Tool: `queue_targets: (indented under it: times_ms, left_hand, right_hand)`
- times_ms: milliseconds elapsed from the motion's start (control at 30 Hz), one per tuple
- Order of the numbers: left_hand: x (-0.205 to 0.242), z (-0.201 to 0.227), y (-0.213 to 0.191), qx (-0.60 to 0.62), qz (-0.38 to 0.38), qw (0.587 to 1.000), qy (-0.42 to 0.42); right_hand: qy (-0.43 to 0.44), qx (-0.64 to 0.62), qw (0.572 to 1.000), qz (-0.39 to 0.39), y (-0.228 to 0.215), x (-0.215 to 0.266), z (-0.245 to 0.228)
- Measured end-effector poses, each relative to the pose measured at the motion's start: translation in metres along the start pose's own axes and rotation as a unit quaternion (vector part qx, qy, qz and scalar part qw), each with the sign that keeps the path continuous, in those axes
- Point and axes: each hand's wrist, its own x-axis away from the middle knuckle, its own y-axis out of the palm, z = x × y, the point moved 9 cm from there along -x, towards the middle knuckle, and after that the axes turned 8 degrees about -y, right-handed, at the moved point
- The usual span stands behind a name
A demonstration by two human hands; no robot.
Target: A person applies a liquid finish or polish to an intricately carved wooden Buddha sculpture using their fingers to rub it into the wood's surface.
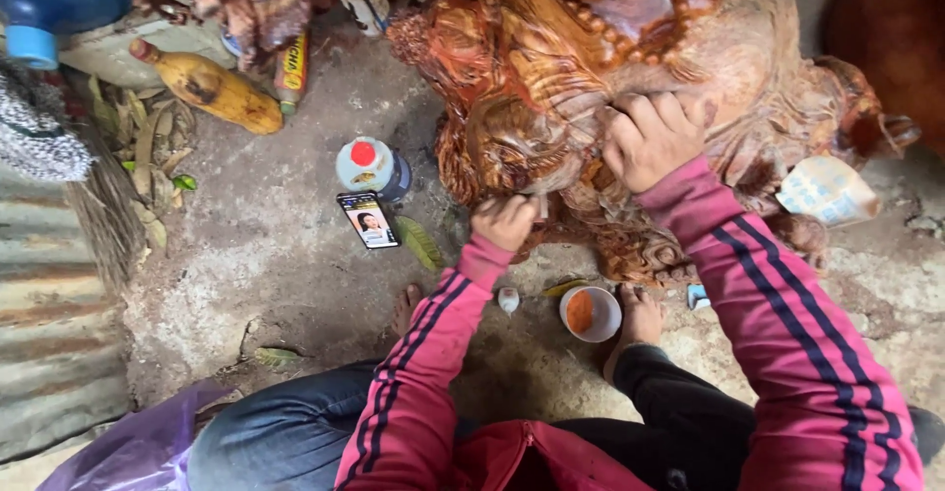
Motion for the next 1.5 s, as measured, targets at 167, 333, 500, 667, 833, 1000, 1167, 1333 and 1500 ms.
queue_targets:
  times_ms: [167, 333, 500, 667, 833, 1000, 1167, 1333, 1500]
  left_hand:
    - [-0.019, -0.022, -0.047, -0.104, -0.043, 0.991, -0.078]
    - [0.016, -0.021, 0.004, 0.042, -0.099, 0.987, -0.124]
    - [-0.024, 0.008, -0.001, 0.034, -0.059, 0.992, -0.103]
    - [0.017, -0.035, 0.010, 0.084, -0.120, 0.979, -0.139]
    - [0.003, -0.014, 0.005, 0.033, -0.087, 0.990, -0.101]
    - [-0.030, 0.008, -0.012, -0.002, -0.033, 0.999, -0.033]
    - [-0.008, -0.015, -0.029, -0.032, -0.047, 0.998, 0.012]
    - [-0.038, 0.021, -0.024, 0.009, -0.024, 1.000, 0.014]
    - [-0.059, 0.029, -0.051, 0.005, -0.014, 0.999, 0.040]
  right_hand:
    - [-0.001, -0.005, 1.000, 0.005, -0.002, 0.000, 0.001]
    - [-0.003, 0.004, 1.000, 0.021, -0.011, -0.007, -0.001]
    - [-0.011, 0.013, 1.000, 0.014, -0.004, -0.002, -0.003]
    - [0.001, -0.008, 1.000, 0.018, -0.001, -0.002, 0.002]
    - [0.003, -0.011, 1.000, 0.015, 0.002, 0.002, 0.002]
    - [0.001, -0.003, 1.000, 0.010, -0.003, -0.004, 0.001]
    - [0.001, -0.006, 1.000, 0.003, -0.004, -0.002, 0.001]
    - [0.000, -0.007, 1.000, 0.007, 0.000, 0.001, 0.001]
    - [-0.005, -0.004, 1.000, 0.000, -0.003, 0.003, 0.001]
